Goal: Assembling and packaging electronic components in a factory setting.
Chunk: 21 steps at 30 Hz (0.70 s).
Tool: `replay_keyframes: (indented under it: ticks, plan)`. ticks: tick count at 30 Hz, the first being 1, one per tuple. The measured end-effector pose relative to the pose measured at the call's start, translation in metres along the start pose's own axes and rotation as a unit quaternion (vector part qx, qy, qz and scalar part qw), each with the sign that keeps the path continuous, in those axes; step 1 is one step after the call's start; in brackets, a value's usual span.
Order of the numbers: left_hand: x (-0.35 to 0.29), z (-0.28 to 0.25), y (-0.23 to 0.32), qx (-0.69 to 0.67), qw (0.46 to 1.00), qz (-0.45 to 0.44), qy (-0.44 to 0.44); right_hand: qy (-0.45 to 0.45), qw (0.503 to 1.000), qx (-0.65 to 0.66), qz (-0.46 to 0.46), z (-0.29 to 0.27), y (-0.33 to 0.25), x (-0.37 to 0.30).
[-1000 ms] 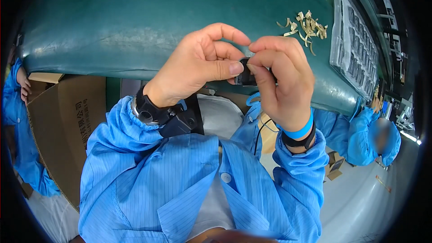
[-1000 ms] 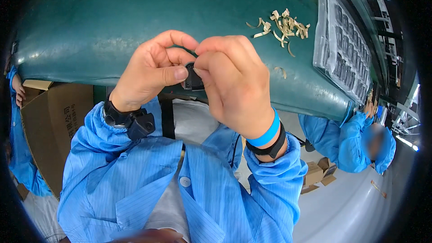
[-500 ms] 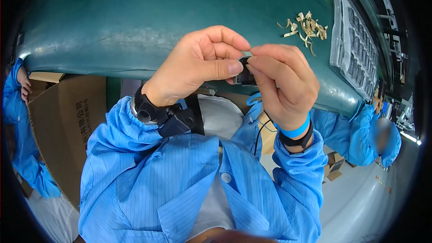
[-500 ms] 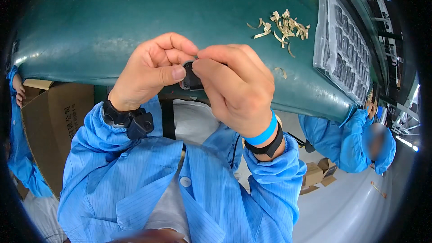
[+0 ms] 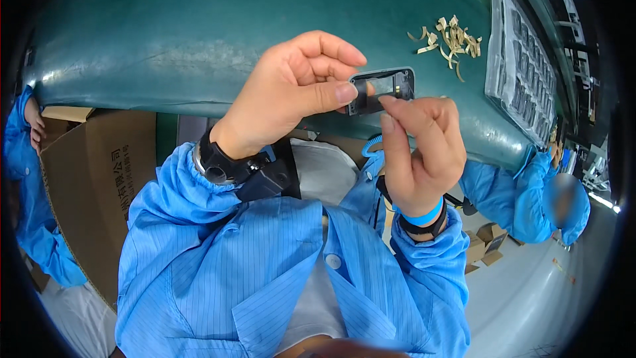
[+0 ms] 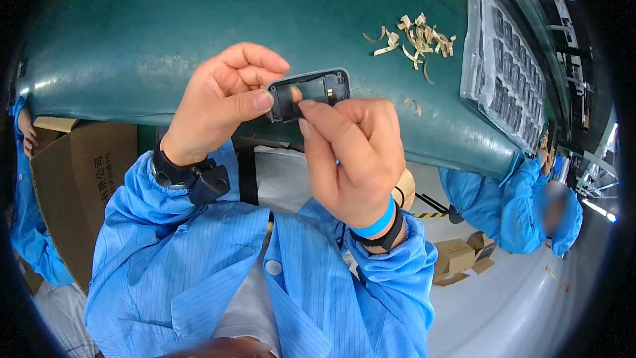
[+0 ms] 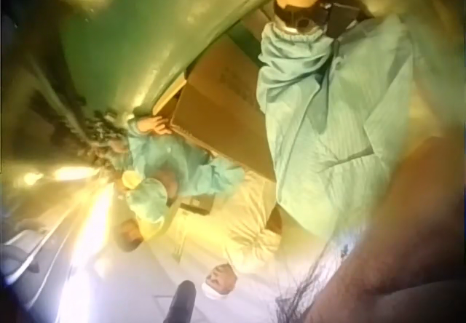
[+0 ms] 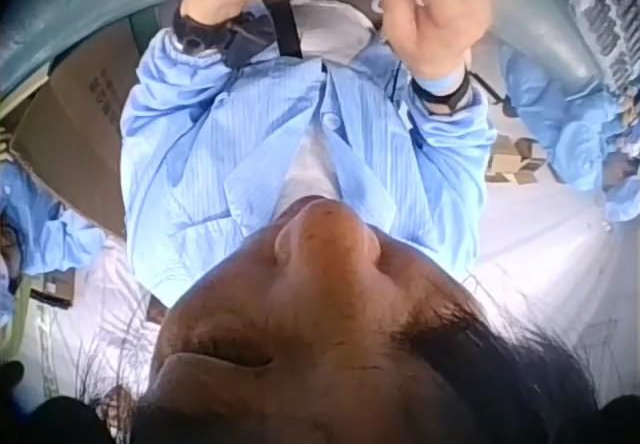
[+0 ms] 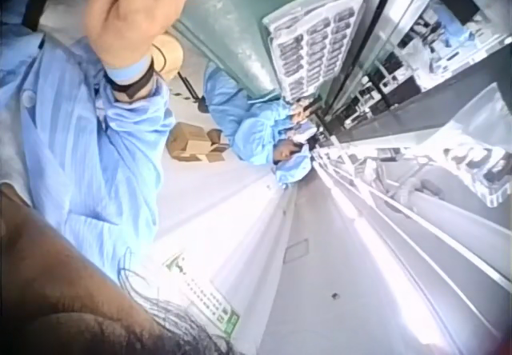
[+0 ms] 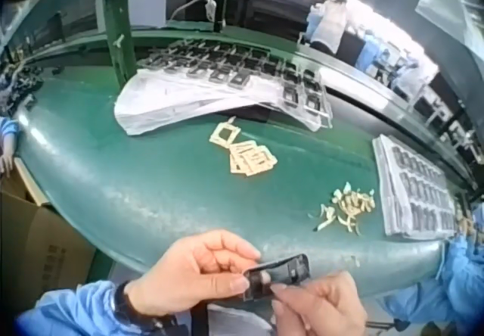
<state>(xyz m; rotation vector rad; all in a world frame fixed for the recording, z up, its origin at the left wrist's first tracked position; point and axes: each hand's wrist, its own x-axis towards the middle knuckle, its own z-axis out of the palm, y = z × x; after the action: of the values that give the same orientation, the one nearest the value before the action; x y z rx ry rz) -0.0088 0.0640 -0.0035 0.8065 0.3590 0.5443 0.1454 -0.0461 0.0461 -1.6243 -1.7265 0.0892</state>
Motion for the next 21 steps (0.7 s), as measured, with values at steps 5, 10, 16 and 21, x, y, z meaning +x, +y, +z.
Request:
replay_keyframes:
  ticks: [5, 10, 16, 21]
  plan:
    - [-0.003, 0.007, -0.004, 0.066, 0.993, 0.084, 0.042, 0.039, 0.981, 0.137, 0.128, 0.011, -0.007, 0.003]
    - [-0.005, 0.009, -0.002, 0.055, 0.995, 0.072, 0.033, 0.073, 0.992, 0.077, 0.065, 0.010, 0.010, 0.006]
    - [-0.008, 0.005, 0.000, 0.073, 0.996, 0.040, 0.013, -0.042, 0.983, 0.149, 0.094, -0.004, 0.023, 0.024]
    - [-0.007, 0.001, 0.000, 0.060, 0.998, 0.037, -0.001, -0.062, 0.843, 0.423, 0.327, -0.005, 0.025, 0.019]
